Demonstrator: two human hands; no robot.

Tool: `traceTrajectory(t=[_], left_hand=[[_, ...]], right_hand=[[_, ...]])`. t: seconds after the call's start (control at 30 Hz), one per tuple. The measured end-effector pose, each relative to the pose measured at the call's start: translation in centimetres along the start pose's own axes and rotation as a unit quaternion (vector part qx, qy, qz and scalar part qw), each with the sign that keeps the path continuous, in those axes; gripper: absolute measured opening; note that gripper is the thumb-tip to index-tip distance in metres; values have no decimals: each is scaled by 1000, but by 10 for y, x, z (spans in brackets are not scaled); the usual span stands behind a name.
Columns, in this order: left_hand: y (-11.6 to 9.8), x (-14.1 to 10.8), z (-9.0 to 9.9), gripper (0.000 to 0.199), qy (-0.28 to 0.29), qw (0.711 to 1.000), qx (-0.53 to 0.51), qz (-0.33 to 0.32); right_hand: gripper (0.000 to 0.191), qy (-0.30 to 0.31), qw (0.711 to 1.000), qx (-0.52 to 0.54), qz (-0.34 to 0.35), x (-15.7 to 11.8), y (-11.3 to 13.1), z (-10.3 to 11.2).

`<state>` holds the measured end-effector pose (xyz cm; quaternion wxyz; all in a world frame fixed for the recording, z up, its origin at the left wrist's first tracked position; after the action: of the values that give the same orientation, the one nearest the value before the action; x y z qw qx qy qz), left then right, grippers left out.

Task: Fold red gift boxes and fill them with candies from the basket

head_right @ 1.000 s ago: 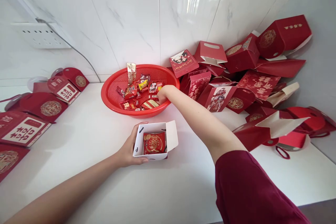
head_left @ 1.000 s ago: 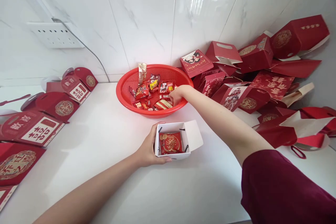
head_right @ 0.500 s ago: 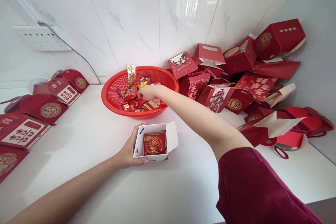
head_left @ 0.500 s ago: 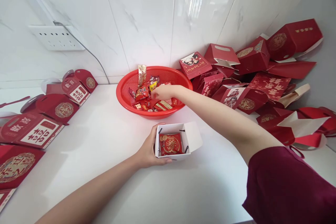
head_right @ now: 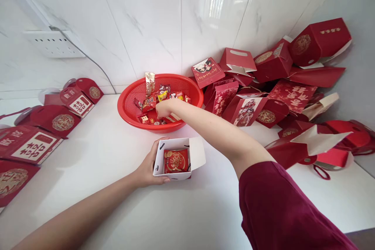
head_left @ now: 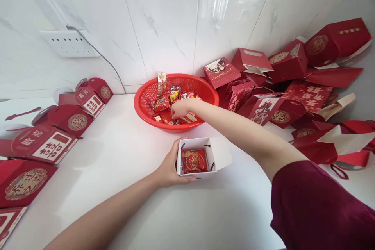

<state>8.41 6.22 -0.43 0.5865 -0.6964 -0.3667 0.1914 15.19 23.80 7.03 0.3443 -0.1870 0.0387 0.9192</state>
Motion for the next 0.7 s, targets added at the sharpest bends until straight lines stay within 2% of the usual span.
traceTrajectory(t=[0.1, 0.2, 0.27, 0.3, 0.33, 0.37, 0.47, 0.5, 0.57, 0.7], left_hand=[[-1, 0, 0, 97, -1, 1000, -3, -3], [-1, 1, -1, 96, -1, 1000, 0, -9], [-1, 2, -2, 96, 1, 1000, -5, -12], [-1, 2, -2, 96, 3, 1000, -9, -14], [0, 2, -2, 96, 4, 1000, -11, -17], [0, 3, -3, 96, 4, 1000, -14, -21], [1, 4, -3, 95, -2, 999, -7, -32], [1, 4, -3, 95, -5, 999, -5, -34], [1, 4, -3, 94, -7, 999, -12, -34], [1, 3, -4, 97, -5, 999, -29, -25]], right_hand=[[24, -110, 993, 24, -30, -30, -6, 11], [25, -236, 968, 83, -18, -80, 1, 14], [35, -330, 920, 205, 49, -120, 12, 12], [40, -350, 895, 264, 82, -138, 17, 8], [44, -355, 876, 309, 110, -152, 23, 4], [46, -340, 868, 337, 131, -163, 28, -2], [44, -260, 892, 335, 157, -183, 44, -13], [42, -252, 902, 315, 153, -189, 47, -13], [38, -285, 911, 266, 136, -206, 54, -6], [42, -395, 879, 232, 136, -259, 77, 10]])
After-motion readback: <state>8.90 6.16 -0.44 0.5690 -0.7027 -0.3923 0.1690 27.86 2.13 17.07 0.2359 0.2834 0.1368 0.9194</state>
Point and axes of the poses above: each hand's wrist, its own x-axis towards the middle knuckle, its own z-axis out of the back of the hand, y = z × x, the point moved 5 cm from there along x, towards the middle knuckle, and after that the axes turned 15 degrees about -x, right-handed, at the moved point
